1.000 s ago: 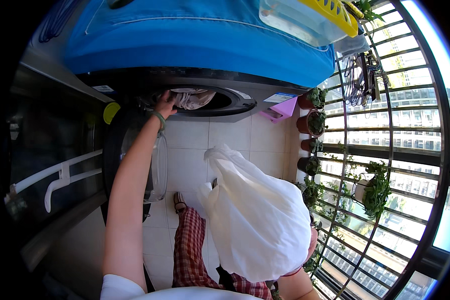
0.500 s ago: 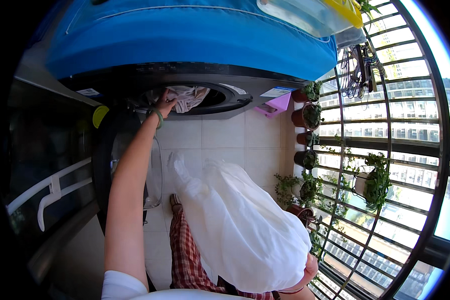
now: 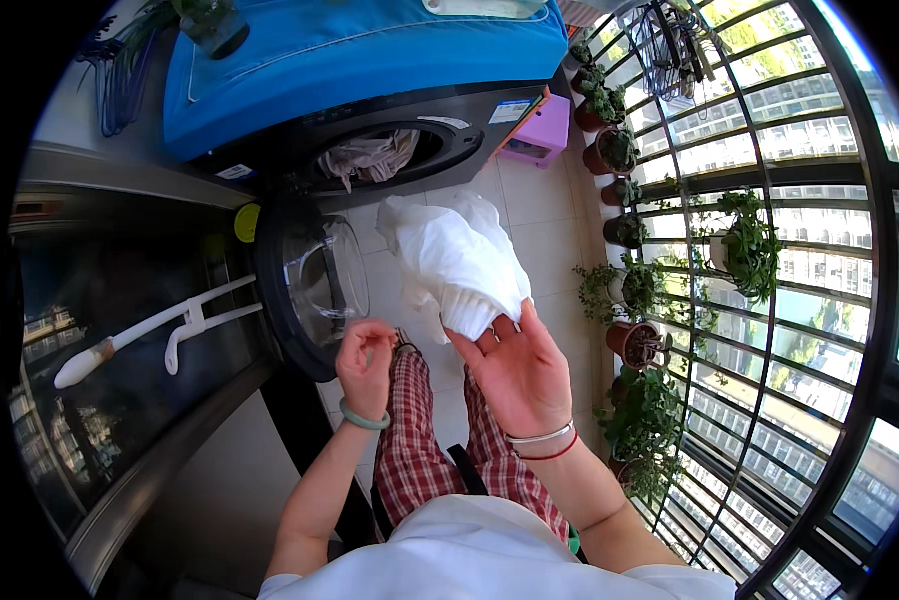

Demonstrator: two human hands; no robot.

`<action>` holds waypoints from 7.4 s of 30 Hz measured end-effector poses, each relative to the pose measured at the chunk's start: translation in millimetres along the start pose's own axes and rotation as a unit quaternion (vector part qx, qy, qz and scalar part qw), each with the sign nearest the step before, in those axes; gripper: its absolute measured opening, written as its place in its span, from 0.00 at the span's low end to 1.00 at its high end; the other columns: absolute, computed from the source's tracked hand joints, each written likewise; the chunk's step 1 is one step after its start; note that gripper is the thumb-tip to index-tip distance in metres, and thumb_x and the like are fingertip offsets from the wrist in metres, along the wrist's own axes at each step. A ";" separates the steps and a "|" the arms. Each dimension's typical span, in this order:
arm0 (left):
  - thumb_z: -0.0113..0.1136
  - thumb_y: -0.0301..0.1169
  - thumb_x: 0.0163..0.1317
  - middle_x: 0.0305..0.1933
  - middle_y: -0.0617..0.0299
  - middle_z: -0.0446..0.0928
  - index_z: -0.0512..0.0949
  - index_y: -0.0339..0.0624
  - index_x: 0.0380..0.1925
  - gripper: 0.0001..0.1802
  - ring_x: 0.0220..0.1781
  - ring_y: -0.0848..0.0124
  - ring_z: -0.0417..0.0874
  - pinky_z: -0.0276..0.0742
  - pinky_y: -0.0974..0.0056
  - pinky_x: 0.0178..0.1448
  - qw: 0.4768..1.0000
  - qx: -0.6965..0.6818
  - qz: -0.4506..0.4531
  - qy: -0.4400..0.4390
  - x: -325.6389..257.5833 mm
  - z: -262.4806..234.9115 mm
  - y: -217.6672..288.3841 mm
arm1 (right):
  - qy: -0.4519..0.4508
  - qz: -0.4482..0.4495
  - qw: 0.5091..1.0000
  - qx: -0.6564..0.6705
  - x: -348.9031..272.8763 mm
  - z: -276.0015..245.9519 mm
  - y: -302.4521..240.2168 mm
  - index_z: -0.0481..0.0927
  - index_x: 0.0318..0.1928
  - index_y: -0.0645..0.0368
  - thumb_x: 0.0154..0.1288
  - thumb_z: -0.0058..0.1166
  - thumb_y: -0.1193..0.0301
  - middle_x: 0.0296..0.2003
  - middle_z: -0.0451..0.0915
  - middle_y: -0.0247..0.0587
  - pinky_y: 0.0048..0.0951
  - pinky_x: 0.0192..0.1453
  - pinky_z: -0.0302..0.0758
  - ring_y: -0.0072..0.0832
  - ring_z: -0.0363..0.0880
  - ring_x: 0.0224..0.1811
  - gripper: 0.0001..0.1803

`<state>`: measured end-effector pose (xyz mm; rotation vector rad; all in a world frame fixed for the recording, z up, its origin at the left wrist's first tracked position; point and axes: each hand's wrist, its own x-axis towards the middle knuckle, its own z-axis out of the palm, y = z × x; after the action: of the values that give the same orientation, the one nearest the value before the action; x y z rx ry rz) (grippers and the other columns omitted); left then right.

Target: The person removes various garments from a washing machine, shakes them out, and hangs them on hangers. They handle white shorts, beige shorts, a plaid shirt, and a pink patterned garment, placing each on a hanger and then on a drying rack.

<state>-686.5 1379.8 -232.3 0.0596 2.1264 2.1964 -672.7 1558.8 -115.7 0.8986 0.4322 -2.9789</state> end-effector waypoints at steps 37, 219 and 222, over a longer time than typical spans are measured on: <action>0.62 0.34 0.64 0.30 0.72 0.79 0.81 0.37 0.34 0.10 0.32 0.85 0.74 0.70 0.77 0.38 0.946 0.312 0.056 0.062 -324.1 -72.8 439.9 | -0.535 -0.273 0.203 -0.774 -296.7 13.9 1.8 0.80 0.53 0.50 0.61 0.62 0.66 0.53 0.80 0.33 0.51 0.75 0.42 0.27 0.69 0.64 0.18; 0.59 0.29 0.65 0.19 0.54 0.75 0.73 0.39 0.35 0.06 0.22 0.59 0.81 0.72 0.60 0.25 0.980 0.151 0.130 0.017 -571.5 16.4 301.4 | -0.407 -0.081 0.725 -0.550 -423.7 -155.5 159.2 0.77 0.51 0.63 0.63 0.54 0.66 0.43 0.80 0.40 0.29 0.54 0.73 0.31 0.77 0.48 0.19; 0.65 0.34 0.60 0.22 0.56 0.77 0.75 0.41 0.40 0.13 0.24 0.56 0.82 0.75 0.60 0.28 0.963 0.210 0.166 0.012 -564.5 1.7 302.5 | -0.431 -0.138 0.697 -0.556 -424.6 -125.4 162.5 0.77 0.52 0.62 0.58 0.58 0.66 0.44 0.79 0.42 0.31 0.55 0.72 0.33 0.76 0.50 0.22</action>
<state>-134.3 1322.8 87.1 0.4468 2.7297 1.8440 -236.7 1401.8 -27.9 -0.6815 1.9729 -2.1089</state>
